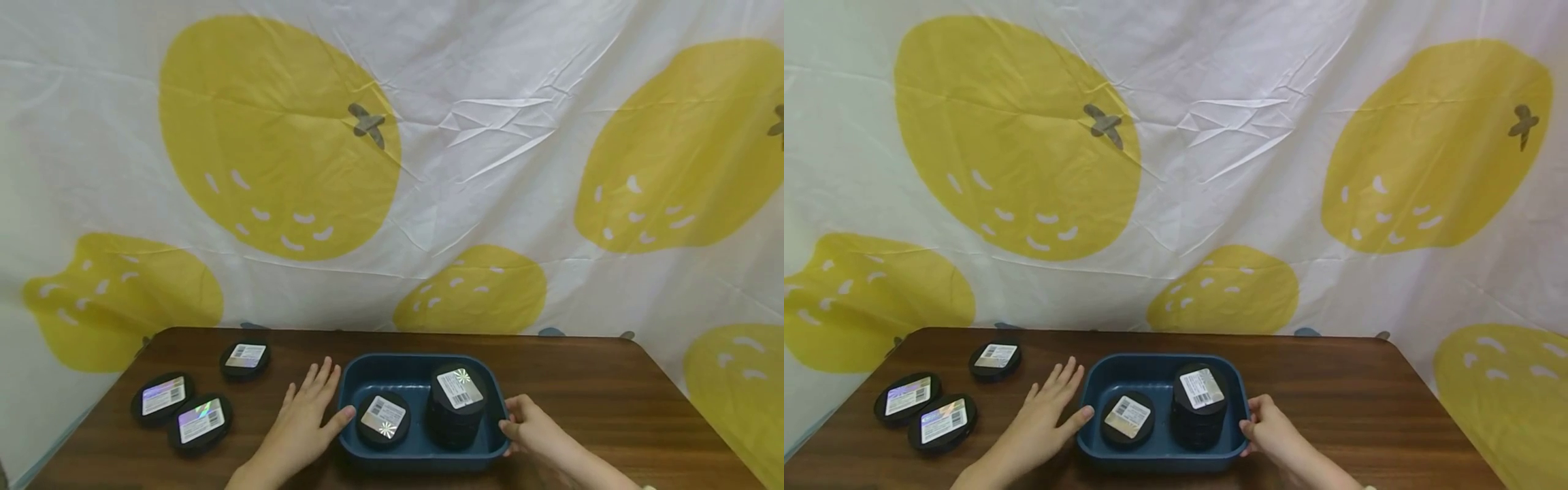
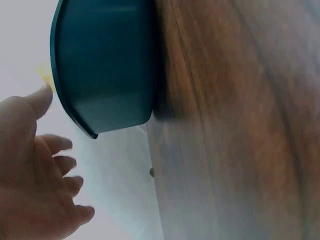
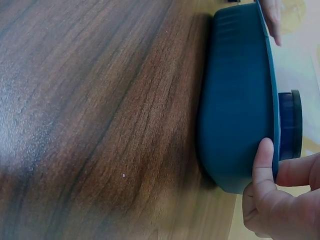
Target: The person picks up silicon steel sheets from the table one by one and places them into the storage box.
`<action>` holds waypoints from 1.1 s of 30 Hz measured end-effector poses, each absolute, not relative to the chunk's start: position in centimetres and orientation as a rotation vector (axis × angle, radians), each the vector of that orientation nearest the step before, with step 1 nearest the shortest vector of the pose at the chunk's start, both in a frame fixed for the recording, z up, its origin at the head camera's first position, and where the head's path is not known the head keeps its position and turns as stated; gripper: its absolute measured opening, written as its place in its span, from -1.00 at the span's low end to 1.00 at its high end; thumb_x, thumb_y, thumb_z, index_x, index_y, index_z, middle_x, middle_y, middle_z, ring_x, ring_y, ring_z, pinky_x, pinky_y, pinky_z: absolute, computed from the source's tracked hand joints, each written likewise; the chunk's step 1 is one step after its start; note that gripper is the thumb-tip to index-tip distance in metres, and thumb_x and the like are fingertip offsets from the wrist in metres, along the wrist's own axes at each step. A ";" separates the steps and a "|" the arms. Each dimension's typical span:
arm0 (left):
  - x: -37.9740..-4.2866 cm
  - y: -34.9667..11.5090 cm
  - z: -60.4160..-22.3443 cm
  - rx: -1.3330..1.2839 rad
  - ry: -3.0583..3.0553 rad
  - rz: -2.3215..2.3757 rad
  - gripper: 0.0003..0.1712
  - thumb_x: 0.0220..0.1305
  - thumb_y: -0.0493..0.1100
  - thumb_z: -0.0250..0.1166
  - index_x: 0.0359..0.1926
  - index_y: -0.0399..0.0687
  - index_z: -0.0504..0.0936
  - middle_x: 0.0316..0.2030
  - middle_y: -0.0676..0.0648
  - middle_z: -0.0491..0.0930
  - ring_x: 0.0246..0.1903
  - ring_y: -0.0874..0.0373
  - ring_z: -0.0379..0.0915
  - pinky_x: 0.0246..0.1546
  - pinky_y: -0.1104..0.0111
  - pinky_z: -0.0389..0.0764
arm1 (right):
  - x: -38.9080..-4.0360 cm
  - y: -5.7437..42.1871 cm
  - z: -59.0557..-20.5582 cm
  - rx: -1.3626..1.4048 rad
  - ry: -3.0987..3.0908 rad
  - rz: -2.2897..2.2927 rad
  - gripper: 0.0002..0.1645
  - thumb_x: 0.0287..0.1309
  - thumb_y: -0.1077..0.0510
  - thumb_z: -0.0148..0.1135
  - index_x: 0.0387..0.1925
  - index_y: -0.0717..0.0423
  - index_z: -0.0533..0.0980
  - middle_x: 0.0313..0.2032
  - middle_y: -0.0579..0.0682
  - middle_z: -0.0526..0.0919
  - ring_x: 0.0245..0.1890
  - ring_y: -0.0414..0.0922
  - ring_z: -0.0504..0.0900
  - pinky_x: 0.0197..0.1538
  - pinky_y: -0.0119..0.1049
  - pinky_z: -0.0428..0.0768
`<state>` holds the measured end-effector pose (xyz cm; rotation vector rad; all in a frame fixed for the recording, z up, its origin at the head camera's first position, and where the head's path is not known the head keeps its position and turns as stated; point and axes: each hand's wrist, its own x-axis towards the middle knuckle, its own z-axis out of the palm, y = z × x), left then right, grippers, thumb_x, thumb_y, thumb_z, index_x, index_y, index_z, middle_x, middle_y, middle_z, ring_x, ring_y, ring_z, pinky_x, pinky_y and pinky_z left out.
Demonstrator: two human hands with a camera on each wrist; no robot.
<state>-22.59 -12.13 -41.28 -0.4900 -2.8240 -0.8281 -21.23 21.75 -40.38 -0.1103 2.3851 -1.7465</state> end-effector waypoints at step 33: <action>-22.1 -18.4 -40.9 -0.572 -2.769 -0.425 -0.09 0.20 0.32 0.10 0.41 -0.08 0.10 0.41 -0.08 -0.01 0.40 -0.03 -0.18 0.35 -0.02 -0.22 | -21.3 21.3 -40.2 -0.074 2.417 -1.739 -0.64 0.16 0.53 -0.12 -0.06 0.64 0.02 -0.43 0.15 0.24 -0.52 -0.09 0.47 -0.52 -0.34 0.57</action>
